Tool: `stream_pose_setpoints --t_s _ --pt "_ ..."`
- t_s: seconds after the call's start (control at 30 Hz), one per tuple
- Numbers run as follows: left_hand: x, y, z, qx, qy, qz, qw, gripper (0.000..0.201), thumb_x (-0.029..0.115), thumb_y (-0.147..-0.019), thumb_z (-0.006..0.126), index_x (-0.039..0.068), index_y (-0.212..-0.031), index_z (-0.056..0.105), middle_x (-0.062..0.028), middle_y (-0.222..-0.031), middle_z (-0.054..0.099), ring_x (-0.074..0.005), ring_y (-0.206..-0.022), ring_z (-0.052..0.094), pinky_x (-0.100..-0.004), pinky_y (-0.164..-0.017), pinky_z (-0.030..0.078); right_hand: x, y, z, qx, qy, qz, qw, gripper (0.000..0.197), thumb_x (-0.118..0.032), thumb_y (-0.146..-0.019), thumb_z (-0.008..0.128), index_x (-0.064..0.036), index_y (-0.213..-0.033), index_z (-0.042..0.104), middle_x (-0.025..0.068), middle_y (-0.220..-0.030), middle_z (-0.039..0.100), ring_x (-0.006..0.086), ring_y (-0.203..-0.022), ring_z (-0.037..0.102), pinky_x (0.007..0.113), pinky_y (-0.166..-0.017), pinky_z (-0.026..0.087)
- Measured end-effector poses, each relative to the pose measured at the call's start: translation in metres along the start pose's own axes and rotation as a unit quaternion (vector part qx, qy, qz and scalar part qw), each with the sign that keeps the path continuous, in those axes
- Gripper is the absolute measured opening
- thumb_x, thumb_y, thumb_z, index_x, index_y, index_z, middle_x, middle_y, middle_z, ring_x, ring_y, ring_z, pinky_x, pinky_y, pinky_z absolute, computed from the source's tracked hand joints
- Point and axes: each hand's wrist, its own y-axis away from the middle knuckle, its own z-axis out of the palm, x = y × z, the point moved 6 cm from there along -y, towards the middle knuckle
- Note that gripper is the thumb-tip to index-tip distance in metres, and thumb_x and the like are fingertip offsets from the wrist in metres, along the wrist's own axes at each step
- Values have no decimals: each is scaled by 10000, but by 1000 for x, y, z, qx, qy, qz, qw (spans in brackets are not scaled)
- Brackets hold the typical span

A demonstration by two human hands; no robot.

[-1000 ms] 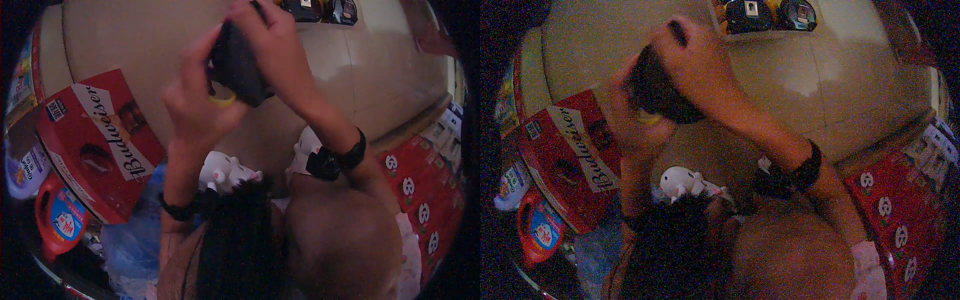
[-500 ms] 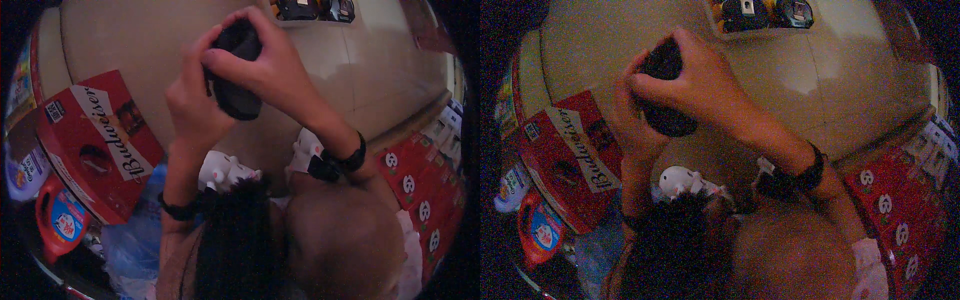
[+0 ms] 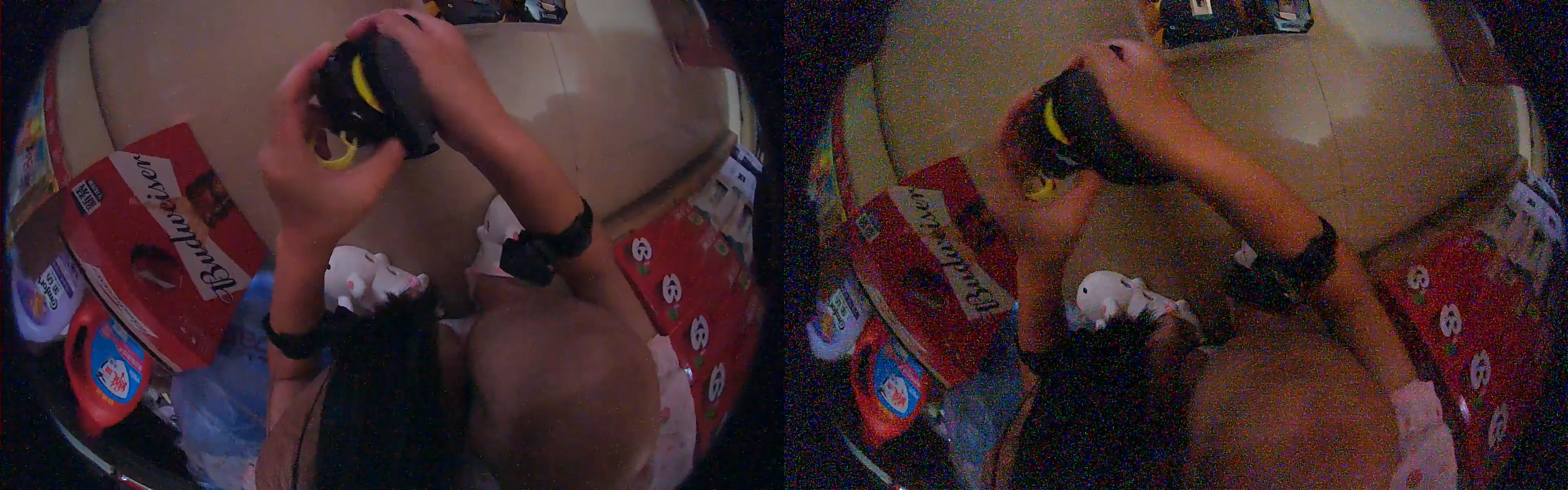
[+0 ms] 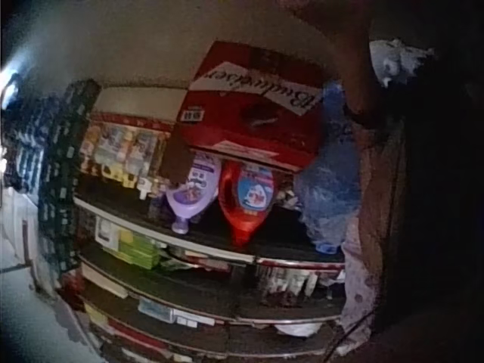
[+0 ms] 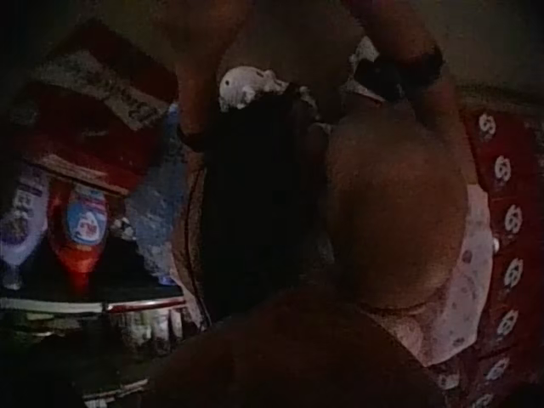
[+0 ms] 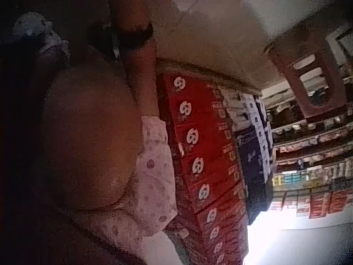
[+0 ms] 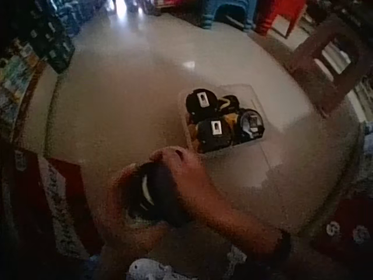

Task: Wiping down tape measures with a cloth and placing them into a plastic container.

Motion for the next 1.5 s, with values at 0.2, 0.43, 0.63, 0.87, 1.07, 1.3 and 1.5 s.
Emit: stream_pose_setpoints --t_s 0.2,0.43,0.63,0.87,1.07,1.3,1.5 --pt "-6 -4 0 13 127 -57 990 740 143 -591 760 4 -1187 344 -118 -1117 476 -187 -997 497 -277 -826 418 1 21 -14 -28 -126 75 989 330 -291 -862 369 -76 -975 592 97 -935 594 205 -851 585 301 -772 443" --pt "-3 -4 1 37 225 -62 972 780 155 -589 767 0 -1205 314 -129 -1148 436 -205 -1055 456 -312 -889 383 -5 27 -9 -47 -429 230 872 506 -446 -855 360 -13 -1027 559 115 -957 597 207 -845 595 314 -773 471" --pt "2 -10 -4 6 119 28 992 737 63 -569 699 -9 -1208 339 -116 -1138 428 -209 -1058 440 -312 -919 349 -11 37 -10 -163 -570 226 773 489 -387 -820 396 20 -1054 532 133 -1019 580 232 -943 561 340 -894 404" --pt "-10 -8 -9 -4 48 2 999 720 24 -534 656 8 -1194 369 -109 -1117 437 -207 -1045 456 -306 -913 358 -18 41 -13 -168 -451 165 861 460 -220 -762 544 19 -1144 452 111 -1083 541 223 -997 531 340 -904 397" --pt "-8 -9 -15 21 52 8 998 724 35 -530 668 8 -1191 371 -111 -1139 436 -215 -1052 458 -306 -917 357 -19 40 -4 -177 -287 140 931 556 -142 -738 607 11 -1221 380 94 -1148 502 186 -1038 506 323 -892 406" --pt "-11 -9 -19 20 29 18 999 756 88 -540 726 5 -1197 361 -108 -1137 434 -217 -1056 451 -315 -919 354 -16 46 5 -186 -289 185 921 460 -216 -794 519 1 -1185 414 91 -1083 532 185 -998 525 336 -867 420" --pt "-6 -6 -17 37 178 -22 983 885 289 -539 803 -17 -1218 324 -107 -1156 411 -213 -1084 429 -319 -930 350 29 44 -18 -51 -261 132 955 290 -141 -777 538 -11 -1034 507 96 -944 576 219 -886 552 342 -806 435"
